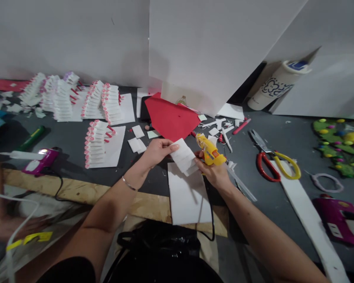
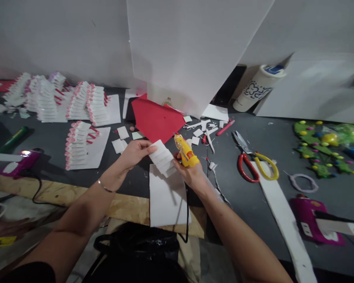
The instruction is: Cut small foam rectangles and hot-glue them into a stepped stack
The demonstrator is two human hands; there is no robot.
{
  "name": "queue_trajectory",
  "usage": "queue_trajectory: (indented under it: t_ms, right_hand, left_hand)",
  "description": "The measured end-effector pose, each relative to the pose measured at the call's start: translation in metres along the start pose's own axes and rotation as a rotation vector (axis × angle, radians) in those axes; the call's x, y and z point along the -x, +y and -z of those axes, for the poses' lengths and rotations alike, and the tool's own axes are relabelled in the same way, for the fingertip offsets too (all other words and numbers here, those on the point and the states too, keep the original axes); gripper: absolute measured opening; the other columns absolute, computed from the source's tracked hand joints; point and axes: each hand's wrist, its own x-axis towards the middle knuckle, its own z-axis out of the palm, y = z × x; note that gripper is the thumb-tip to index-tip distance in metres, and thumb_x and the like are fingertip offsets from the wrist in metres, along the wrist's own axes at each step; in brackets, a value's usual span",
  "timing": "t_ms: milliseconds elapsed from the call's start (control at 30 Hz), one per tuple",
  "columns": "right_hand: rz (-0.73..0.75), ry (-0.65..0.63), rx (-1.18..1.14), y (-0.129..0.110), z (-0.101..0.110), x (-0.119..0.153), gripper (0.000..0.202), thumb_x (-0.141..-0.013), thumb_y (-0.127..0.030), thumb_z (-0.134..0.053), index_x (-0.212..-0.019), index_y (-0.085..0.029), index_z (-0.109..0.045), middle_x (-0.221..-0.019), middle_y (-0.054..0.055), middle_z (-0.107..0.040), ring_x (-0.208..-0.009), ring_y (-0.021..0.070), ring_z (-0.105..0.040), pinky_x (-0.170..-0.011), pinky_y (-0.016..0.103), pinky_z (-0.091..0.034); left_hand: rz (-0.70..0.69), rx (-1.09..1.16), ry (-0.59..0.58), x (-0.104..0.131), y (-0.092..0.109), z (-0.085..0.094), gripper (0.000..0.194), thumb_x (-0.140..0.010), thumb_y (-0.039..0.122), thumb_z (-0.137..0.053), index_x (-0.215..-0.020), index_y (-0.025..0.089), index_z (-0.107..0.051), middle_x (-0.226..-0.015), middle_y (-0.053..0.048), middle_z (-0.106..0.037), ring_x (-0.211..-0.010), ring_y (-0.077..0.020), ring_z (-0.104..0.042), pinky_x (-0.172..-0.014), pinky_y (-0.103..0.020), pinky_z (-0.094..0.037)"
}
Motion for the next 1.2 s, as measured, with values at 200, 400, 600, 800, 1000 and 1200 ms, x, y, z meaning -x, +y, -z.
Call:
queue_trajectory:
  t_ms: [200,400,600,800,1000,1200]
  right_hand:
    - [-0.015,0.051,0.078,-0.002,0.004,-0.002,0.039,-0.076,-0.058,-0.071,-0.082,-0.023,-0.056,-0.096,0.008,-0.070,-0.047,0.0085,-0.047,-0.041,0.027,-0.044]
    - [0.063,0.122,0.039,0.003,0.010,-0.007,0.033,-0.082,-0.056,-0.066,-0.092,-0.025,-0.058,-0.105,0.007,-0.068,-0.063,0.0135,-0.062,-0.039,0.023,-0.042]
    - [0.093,0.118,0.043,0.008,0.011,-0.005,0.031,-0.085,-0.054,-0.064,-0.095,-0.026,-0.055,-0.108,0.008,-0.066,-0.074,0.0173,-0.066,-0.040,0.023,-0.043]
    - [0.073,0.110,0.025,0.001,0.011,-0.003,0.032,-0.083,-0.054,-0.067,-0.089,-0.024,-0.056,-0.100,0.006,-0.065,-0.049,0.0090,-0.051,-0.037,0.023,-0.043]
    - [0.068,0.092,0.036,-0.001,0.012,-0.001,0.033,-0.083,-0.054,-0.066,-0.089,-0.023,-0.056,-0.088,0.003,-0.064,-0.043,0.0069,-0.046,-0.036,0.022,-0.039]
    - [0.103,0.050,0.084,0.006,0.015,0.000,0.029,-0.086,-0.050,-0.065,-0.088,-0.023,-0.057,-0.086,0.005,-0.064,-0.044,0.0095,-0.047,-0.037,0.026,-0.039]
  left_hand:
    - [0.055,0.095,-0.016,-0.003,0.000,0.010,0.022,-0.074,0.037,-0.075,-0.075,0.016,-0.068,-0.071,-0.003,-0.067,-0.064,-0.0135,-0.061,-0.060,-0.028,-0.051]
    - [0.061,0.011,0.014,-0.009,-0.007,0.011,0.017,-0.078,0.030,-0.072,-0.087,0.017,-0.066,-0.066,-0.001,-0.065,-0.053,-0.0119,-0.057,-0.052,-0.026,-0.049]
    - [-0.111,-0.324,0.150,-0.012,-0.015,0.009,0.018,-0.087,0.033,-0.062,-0.094,0.018,-0.068,-0.087,-0.007,-0.073,-0.076,-0.0179,-0.067,-0.070,-0.031,-0.052]
    - [-0.274,-0.564,0.436,-0.007,-0.005,0.033,0.025,-0.094,0.031,-0.050,-0.103,0.018,-0.069,-0.108,-0.011,-0.073,-0.098,-0.0223,-0.066,-0.083,-0.033,-0.048]
    - [-0.168,-0.870,0.392,0.010,0.002,0.080,0.020,-0.090,0.028,-0.054,-0.093,0.020,-0.072,-0.094,-0.010,-0.074,-0.090,-0.0255,-0.065,-0.081,-0.036,-0.046]
    - [-0.130,-1.013,0.256,0.032,-0.023,0.102,0.020,-0.086,0.026,-0.060,-0.100,0.016,-0.070,-0.103,-0.015,-0.071,-0.102,-0.0299,-0.063,-0.090,-0.040,-0.045]
